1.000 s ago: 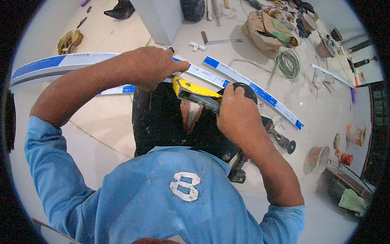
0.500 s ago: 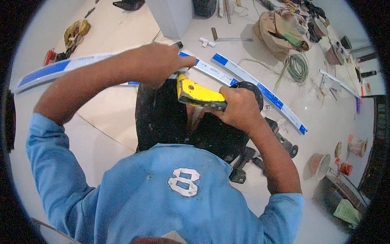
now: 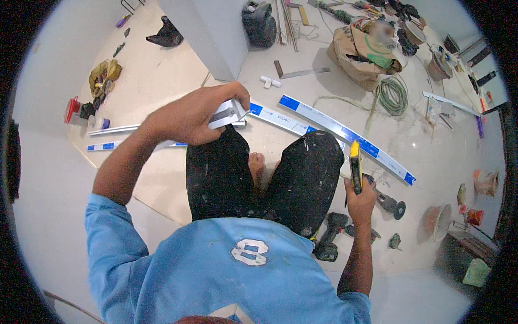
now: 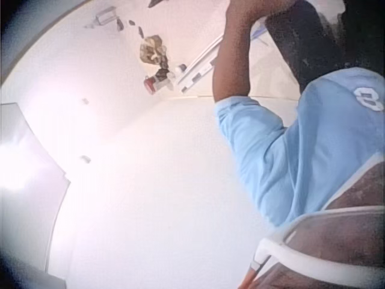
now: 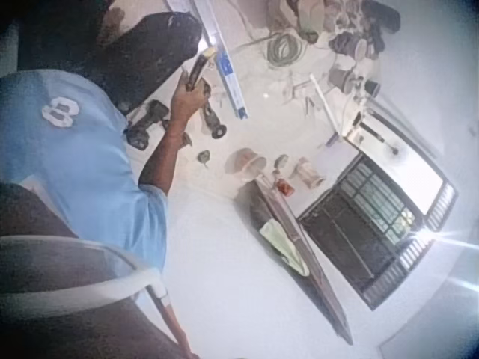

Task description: The person sits on the floor and assembles metal profiles by drilling holes and inserting screws. They use a yellow rivet gun and a cordless drill to fasten the pieces together, handling the profiles and tools with both hands.

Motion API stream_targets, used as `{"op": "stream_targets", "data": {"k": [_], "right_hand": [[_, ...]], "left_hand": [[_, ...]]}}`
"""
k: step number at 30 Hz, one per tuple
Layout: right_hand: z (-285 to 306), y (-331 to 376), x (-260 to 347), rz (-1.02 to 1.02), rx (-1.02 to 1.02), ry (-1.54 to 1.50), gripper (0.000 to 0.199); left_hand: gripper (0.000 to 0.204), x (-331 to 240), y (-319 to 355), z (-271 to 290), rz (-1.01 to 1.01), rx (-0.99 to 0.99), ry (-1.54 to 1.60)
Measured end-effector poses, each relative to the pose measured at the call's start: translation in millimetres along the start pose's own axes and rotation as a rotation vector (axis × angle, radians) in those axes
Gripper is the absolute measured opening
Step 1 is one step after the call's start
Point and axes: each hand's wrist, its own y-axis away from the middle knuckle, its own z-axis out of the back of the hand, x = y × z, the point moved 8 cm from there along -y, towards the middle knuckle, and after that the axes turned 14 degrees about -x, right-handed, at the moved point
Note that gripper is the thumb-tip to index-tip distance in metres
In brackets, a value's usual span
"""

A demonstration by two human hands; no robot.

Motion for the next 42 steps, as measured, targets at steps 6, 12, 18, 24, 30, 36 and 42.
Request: {"op": "stream_targets", "data": {"k": [6,12,18,24,30,36,42], "right_hand": [[-98.5,109.6,-168.7,-0.069,0.098,0.197,0.036],[-173.8,184.4,-205.2,-0.126,0.245,-0.020,0.039],[-204.7,212.5,-201.0,-0.203,0.239,-0.125,0.039],[-222.8,219.2,-215.4,-0.238,0.343,-0.105,0.040],[-235.4,210.8,-232.7,-0.251,0.419,-0.089,0.042],[-247.8,210.4,-249.0,-0.252,0.460,-0.125,0.043],[-258.9,216.1,-274.6,-0.214,0.450,-0.255,0.044]], "left_hand": [[0.076,-4.4,9.2,9.6,0.040,-0.116,0.070],[0.082,-6.7,22.7,14.4,-0.090,-0.278,-0.014],[0.083,-4.5,36.6,14.6,-0.046,-0.290,0.008],[0.077,-7.5,54.6,24.3,-0.074,-0.360,0.020],[0.081,10.9,65.3,39.6,-0.186,-0.480,0.183],[0.084,17.4,62.7,47.3,-0.044,-0.377,0.512],[0.088,47.7,56.3,81.4,0.006,-0.300,0.603]]}}
